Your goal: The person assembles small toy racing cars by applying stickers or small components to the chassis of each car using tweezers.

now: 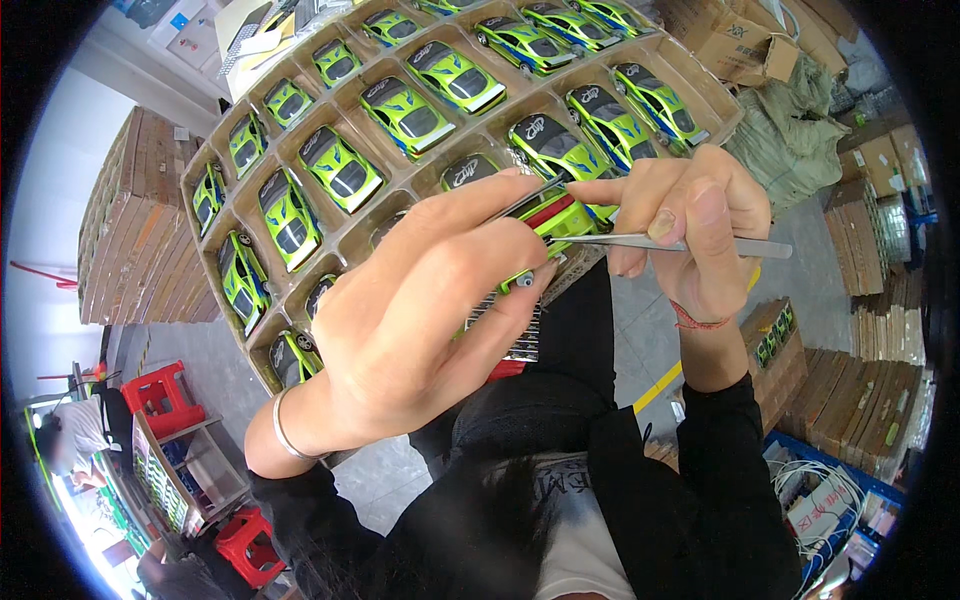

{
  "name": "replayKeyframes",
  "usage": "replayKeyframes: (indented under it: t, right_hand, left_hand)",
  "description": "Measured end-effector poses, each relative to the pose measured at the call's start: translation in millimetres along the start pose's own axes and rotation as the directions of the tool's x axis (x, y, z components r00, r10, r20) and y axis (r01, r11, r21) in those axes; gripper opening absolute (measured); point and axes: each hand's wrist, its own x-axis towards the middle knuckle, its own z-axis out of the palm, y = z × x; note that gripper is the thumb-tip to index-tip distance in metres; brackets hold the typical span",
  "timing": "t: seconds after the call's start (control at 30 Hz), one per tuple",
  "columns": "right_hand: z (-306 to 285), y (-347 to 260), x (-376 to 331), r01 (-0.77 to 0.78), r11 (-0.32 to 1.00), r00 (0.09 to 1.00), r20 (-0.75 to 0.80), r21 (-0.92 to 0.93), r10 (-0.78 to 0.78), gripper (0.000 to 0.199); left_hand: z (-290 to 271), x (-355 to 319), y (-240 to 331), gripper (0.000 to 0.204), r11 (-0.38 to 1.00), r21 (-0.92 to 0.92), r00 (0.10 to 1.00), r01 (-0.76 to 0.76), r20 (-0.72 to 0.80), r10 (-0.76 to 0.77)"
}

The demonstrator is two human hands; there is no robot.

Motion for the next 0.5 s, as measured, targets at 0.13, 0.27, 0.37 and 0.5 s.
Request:
replayKeyframes:
  t: [0.13, 0.27, 0.37, 0.5]
  right_hand:
    - [0.6, -0.3, 0.8, -0.024, 0.999, 1.0, -0.006, 0.032, 0.025, 0.031]
    - [2.2, -1.6, 0.9, -0.04, 0.998, 0.999, -0.031, 0.054, 0.042, 0.031]
    - [-3.1, -0.8, -0.4, -0.035, 0.997, 0.999, -0.018, 0.061, 0.037, 0.029]
    - [-4.3, 10.5, -4.7, -0.088, 0.993, 0.996, 0.013, 0.077, 0.087, 0.026]
  left_hand:
    - [-1.9, -1.1, 3.7, 0.034, 0.999, 0.041, 0.998, 0.017, 0.052, -0.019]
    - [-1.6, -0.5, 3.1, 0.031, 0.999, 0.044, 0.999, -0.009, 0.039, 0.007]
    - [0.3, -3.1, 4.2, 0.029, 0.997, 0.075, 0.998, 0.018, 0.058, -0.022]
    - [3.1, -9.0, 1.8, 0.026, 0.993, 0.11, 0.998, 0.03, 0.054, -0.036]
